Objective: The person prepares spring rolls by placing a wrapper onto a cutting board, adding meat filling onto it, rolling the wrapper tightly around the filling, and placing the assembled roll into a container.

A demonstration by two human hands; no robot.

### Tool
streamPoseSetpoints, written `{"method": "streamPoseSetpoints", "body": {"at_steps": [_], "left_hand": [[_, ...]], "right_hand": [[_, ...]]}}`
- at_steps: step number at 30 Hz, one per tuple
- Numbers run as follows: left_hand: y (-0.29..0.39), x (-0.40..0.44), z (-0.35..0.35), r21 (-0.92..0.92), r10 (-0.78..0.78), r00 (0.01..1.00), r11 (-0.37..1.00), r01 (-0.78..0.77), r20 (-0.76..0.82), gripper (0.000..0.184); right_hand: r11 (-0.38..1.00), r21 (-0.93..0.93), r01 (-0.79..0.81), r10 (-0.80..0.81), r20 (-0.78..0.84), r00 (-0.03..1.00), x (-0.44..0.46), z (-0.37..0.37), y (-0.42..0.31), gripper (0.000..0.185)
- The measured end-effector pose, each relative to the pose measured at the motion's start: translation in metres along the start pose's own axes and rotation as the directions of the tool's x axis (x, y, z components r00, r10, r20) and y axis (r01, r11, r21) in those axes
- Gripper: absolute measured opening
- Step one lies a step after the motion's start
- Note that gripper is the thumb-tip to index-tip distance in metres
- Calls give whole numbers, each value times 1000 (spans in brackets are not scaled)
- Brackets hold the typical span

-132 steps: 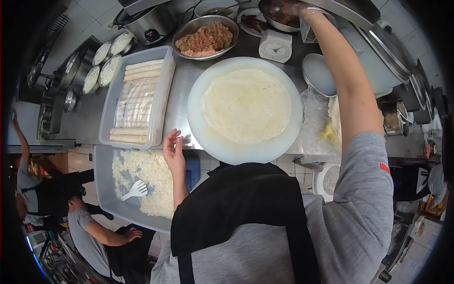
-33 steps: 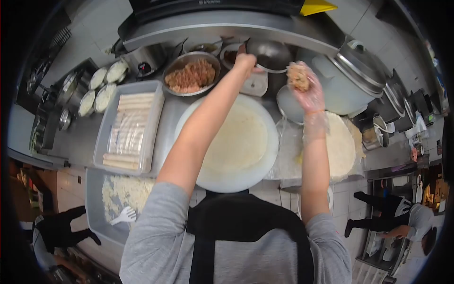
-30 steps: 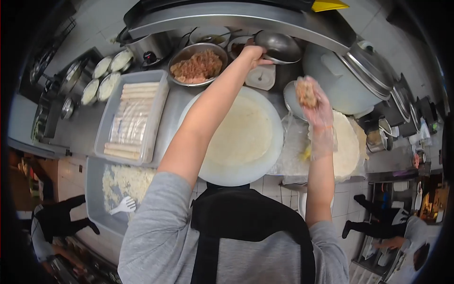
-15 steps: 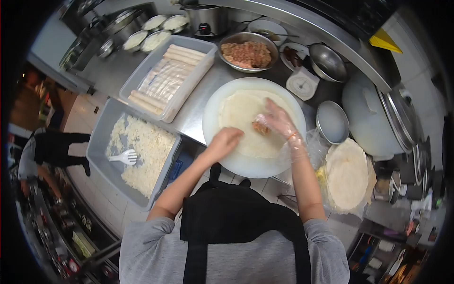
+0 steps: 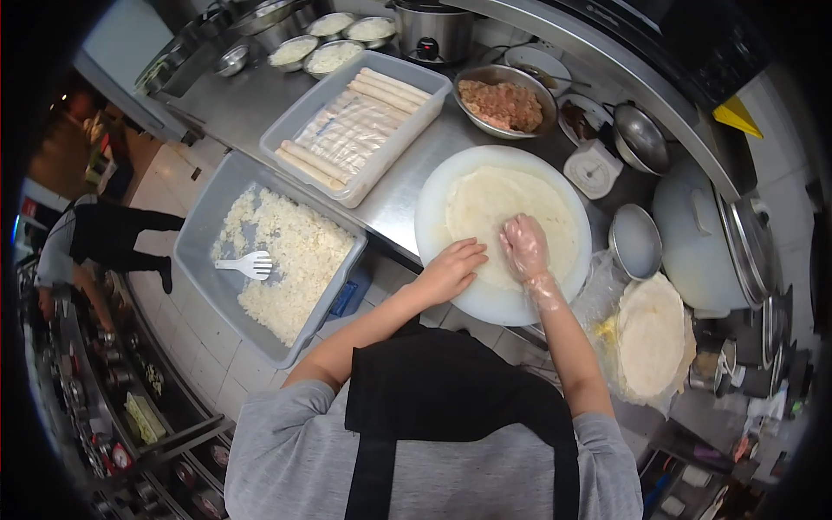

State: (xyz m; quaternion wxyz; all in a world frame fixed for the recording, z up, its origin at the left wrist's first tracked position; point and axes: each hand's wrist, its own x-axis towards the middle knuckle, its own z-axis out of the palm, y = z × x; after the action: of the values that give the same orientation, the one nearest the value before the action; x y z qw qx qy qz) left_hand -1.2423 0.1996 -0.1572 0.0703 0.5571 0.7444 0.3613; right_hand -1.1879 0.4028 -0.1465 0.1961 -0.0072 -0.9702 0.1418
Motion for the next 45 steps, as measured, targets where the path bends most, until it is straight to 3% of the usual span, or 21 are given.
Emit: {"method": "streamPoseSetpoints", "body": {"at_steps": [3, 5, 7, 9, 11, 13, 16, 19, 22, 25, 31, 37, 40, 43, 45], "left_hand": [[0, 0, -3, 0, 7, 1000, 1000, -7, 19, 41], [0, 2, -5, 9, 17, 999, 1000, -17, 33, 42], [-1, 3, -8, 10, 24, 998, 1000, -24, 55, 43], [1, 4, -10, 22, 29, 997, 999, -31, 75, 44], [4, 5, -13, 47, 35, 995, 998, -39, 93, 45], [1, 4, -11, 98, 75, 993, 992, -84, 91, 46], [1, -1, -6, 152, 102, 993, 982, -110, 61, 47], [1, -3, -5, 179, 105, 993, 977, -112, 46, 48], [1, -3, -4, 158, 107, 994, 981, -112, 39, 48], [-2, -4, -4, 139, 84, 995, 986, -92, 62, 46], [-1, -5, -3, 131, 76, 995, 988, -84, 63, 44], [-1, -6, 0, 192, 96, 995, 976, -100, 30, 47], [-1, -7, 1, 184, 97, 995, 978, -102, 34, 47], [-2, -5, -1, 190, 101, 994, 976, -106, 35, 47], [-1, -6, -2, 190, 98, 994, 976, -104, 37, 48]], "right_hand": [[970, 220, -107, 61, 208, 976, 14, -11, 8, 28], [804, 542, -243, 261, 45, 964, 10, -2, 27, 36], [658, 693, -296, 384, 30, 923, 2, -17, 34, 45], [606, 708, -364, 407, 118, 906, -6, -43, 36, 56], [883, 400, -244, 221, 103, 970, -15, -35, 26, 61], [994, 64, -88, 81, 105, 991, -14, -37, 0, 63], [985, 109, -135, 126, 85, 988, -8, -15, 15, 60], [991, 28, -129, 123, 150, 981, -4, 3, 22, 57], [973, -68, -219, 228, 221, 948, 4, -16, 3, 52], [990, 65, -124, 122, 25, 992, 7, -24, 11, 46], [998, -55, -1, 9, 149, 989, 16, -21, -2, 44], [984, -160, -81, 120, 249, 961, 19, 2, 2, 40], [976, -148, -161, 201, 313, 928, 25, -24, -15, 51], [997, -36, -61, 65, 114, 991, 7, -33, 0, 65], [992, 2, 128, -125, 221, 967, -12, -45, 14, 69]]}}
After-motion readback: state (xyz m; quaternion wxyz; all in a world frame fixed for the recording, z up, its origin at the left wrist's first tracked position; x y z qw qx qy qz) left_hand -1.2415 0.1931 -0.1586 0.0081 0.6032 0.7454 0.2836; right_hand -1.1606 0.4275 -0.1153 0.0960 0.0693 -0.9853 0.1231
